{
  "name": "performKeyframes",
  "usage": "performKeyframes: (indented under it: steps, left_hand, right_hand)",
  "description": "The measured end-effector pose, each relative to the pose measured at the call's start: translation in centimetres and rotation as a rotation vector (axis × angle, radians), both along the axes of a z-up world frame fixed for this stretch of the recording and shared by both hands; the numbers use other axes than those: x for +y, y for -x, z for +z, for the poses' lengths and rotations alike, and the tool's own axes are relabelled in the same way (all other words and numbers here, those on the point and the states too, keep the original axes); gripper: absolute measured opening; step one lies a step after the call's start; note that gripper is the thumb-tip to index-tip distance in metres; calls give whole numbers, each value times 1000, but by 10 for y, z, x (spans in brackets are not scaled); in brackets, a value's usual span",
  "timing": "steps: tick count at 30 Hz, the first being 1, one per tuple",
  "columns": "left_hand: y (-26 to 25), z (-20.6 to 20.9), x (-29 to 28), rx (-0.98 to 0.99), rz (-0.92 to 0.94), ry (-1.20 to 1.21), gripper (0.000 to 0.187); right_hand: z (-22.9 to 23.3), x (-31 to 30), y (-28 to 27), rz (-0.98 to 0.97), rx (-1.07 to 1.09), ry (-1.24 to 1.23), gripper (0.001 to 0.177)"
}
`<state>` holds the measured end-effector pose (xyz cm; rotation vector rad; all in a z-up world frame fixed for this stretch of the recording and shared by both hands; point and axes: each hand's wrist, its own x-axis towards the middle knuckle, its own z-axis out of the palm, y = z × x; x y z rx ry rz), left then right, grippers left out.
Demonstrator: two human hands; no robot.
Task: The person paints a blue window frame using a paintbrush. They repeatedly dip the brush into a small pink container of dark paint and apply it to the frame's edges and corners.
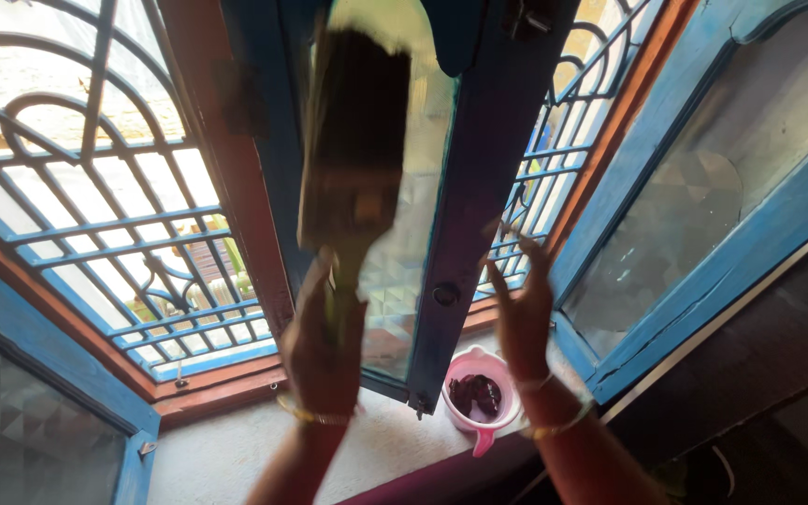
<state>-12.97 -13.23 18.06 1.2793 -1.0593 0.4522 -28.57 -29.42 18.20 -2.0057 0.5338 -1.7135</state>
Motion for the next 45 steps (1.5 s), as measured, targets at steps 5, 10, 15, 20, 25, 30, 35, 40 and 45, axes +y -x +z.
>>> performKeyframes:
  steps: [5, 10, 15, 20, 25, 30, 35, 40, 45]
  left_hand:
    - [-6, 93, -3, -295, 309, 11, 56]
    - [-4, 129, -7, -621, 632, -266, 47]
    - [10, 105, 58, -800, 621, -538, 65]
    - [23, 106, 88, -801, 743, -383, 42]
    - [49, 161, 84, -675, 688, -138, 29]
    - [59, 190, 30, -829, 840, -198, 39]
    - [65, 146, 33, -885, 839, -505, 63]
    - [61, 112, 73, -845, 703, -607, 60]
    - [71, 132, 88, -730, 771, -468, 53]
  right_hand:
    - [34, -47, -12, -2, 102, 30, 82]
    - [13, -64, -30, 199, 105, -159, 98]
    - [-13, -81, -31, 177, 129, -61, 92]
    - [-13, -77, -33, 136, 152, -56, 93]
    - [-8, -74, -35, 135, 137, -12, 93]
    - [-9, -76, -34, 171, 133, 12, 92]
    - [-12, -82, -36, 214, 101, 5, 92]
    - [-20, -88, -34, 124, 155, 68, 92]
    - [-21, -89, -34, 252, 129, -80, 93]
